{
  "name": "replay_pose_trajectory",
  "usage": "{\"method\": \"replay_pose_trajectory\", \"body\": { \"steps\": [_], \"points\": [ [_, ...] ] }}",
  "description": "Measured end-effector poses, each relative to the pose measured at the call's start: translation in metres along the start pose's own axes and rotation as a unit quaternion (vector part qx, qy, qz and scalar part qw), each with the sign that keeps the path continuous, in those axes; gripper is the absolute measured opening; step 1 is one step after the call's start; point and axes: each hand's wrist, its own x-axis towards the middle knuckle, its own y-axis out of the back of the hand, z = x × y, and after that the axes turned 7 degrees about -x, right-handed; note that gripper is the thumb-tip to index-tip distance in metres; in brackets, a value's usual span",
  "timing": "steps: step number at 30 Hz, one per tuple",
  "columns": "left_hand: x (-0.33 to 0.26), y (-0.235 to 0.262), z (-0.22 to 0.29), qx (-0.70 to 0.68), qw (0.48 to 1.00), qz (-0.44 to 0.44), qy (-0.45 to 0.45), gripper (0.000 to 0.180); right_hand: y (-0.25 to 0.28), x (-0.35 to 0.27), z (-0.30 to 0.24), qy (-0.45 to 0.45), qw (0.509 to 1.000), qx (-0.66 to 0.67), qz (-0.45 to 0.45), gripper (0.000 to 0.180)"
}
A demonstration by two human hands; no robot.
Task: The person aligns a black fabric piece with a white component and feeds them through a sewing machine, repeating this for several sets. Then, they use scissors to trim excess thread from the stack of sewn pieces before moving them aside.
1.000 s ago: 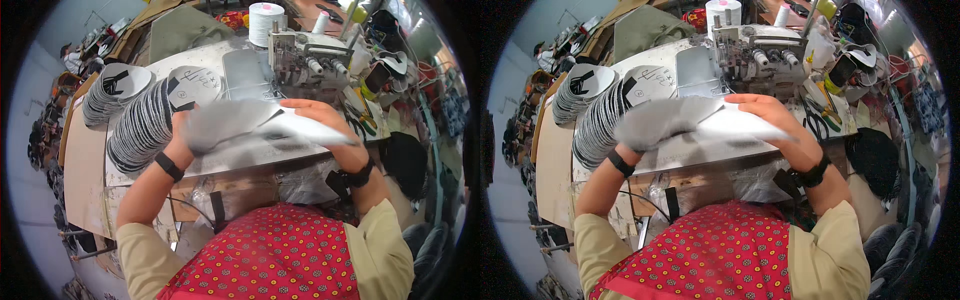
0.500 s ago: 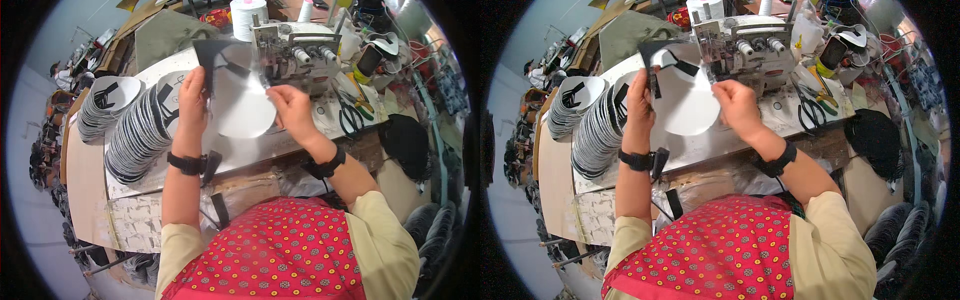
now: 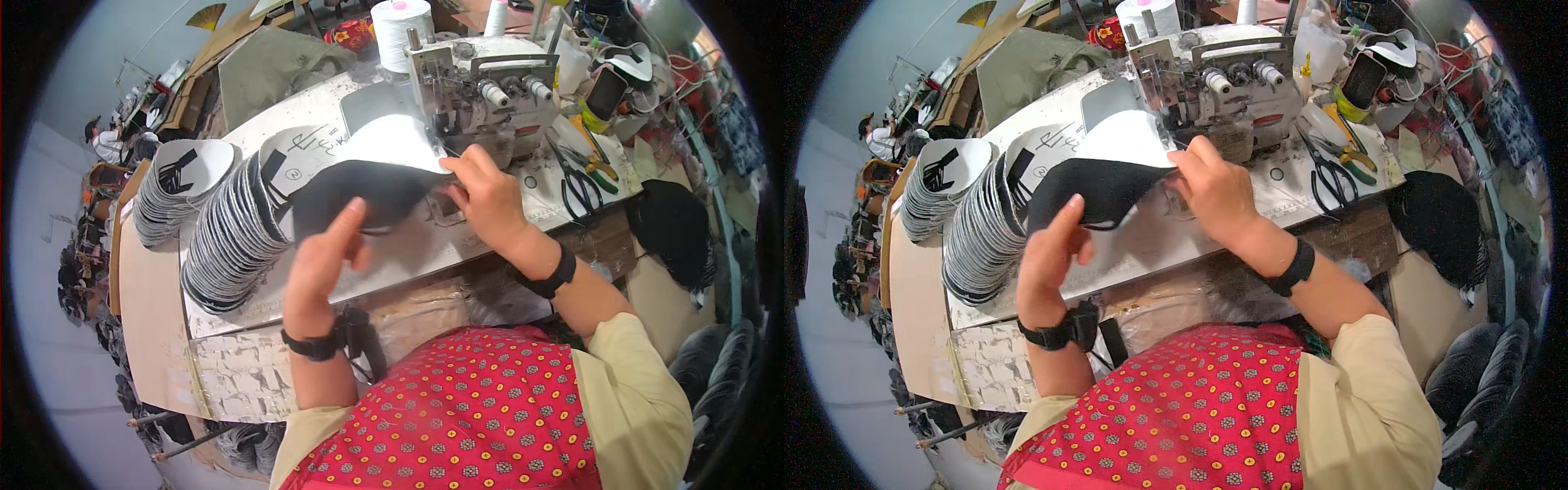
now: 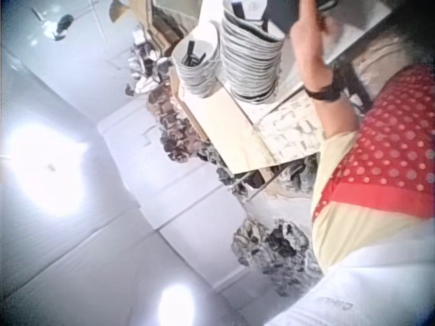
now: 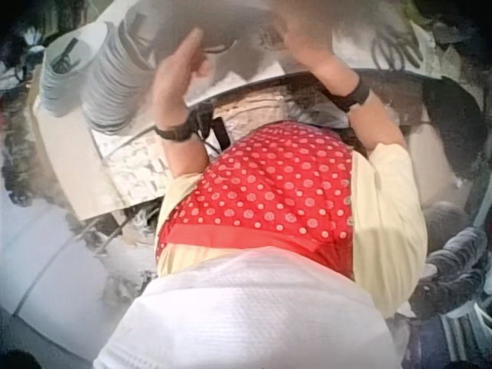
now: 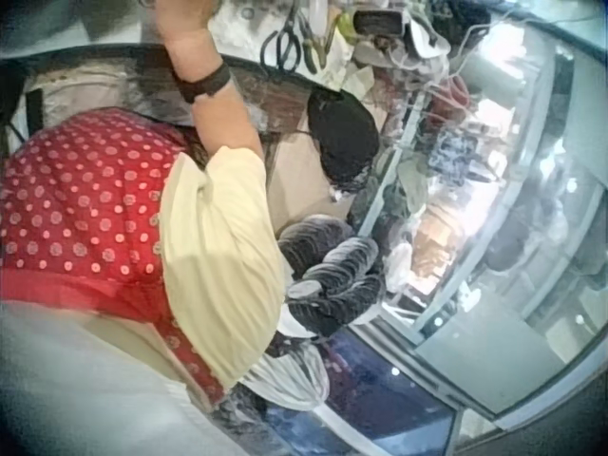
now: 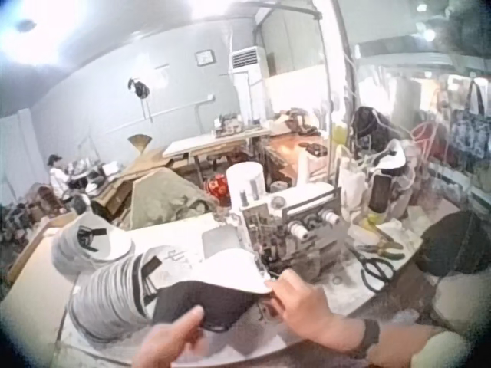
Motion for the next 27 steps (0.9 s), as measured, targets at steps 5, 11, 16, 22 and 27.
{"method": "replay_pose_trajectory", "body": {
  "steps": [5, 11, 16, 22, 27],
  "points": [
    [0.014, -0.028, -0.013, 0.223, 0.906, -0.146, -0.33, 0.029, 0.007, 0.015, 0.002, 0.043, 0.988, 0.147, 0.018, 0.023],
    [0.041, -0.016, -0.01, 0.106, 0.947, -0.154, -0.261, 0.032, 0.037, 0.014, -0.01, -0.126, 0.888, 0.42, -0.141, 0.009],
    [0.038, -0.031, -0.001, 0.244, 0.864, 0.144, -0.415, 0.035, 0.037, 0.014, -0.023, -0.072, 0.926, 0.36, -0.091, 0.011],
    [0.065, -0.036, 0.015, 0.275, 0.826, 0.114, -0.478, 0.061, 0.011, 0.023, -0.023, -0.174, 0.943, 0.261, -0.113, 0.018],
    [0.072, -0.048, 0.019, 0.07, 0.938, -0.126, -0.317, 0.054, 0.007, -0.003, 0.004, -0.136, 0.932, 0.325, -0.084, 0.023]
  ]
}}
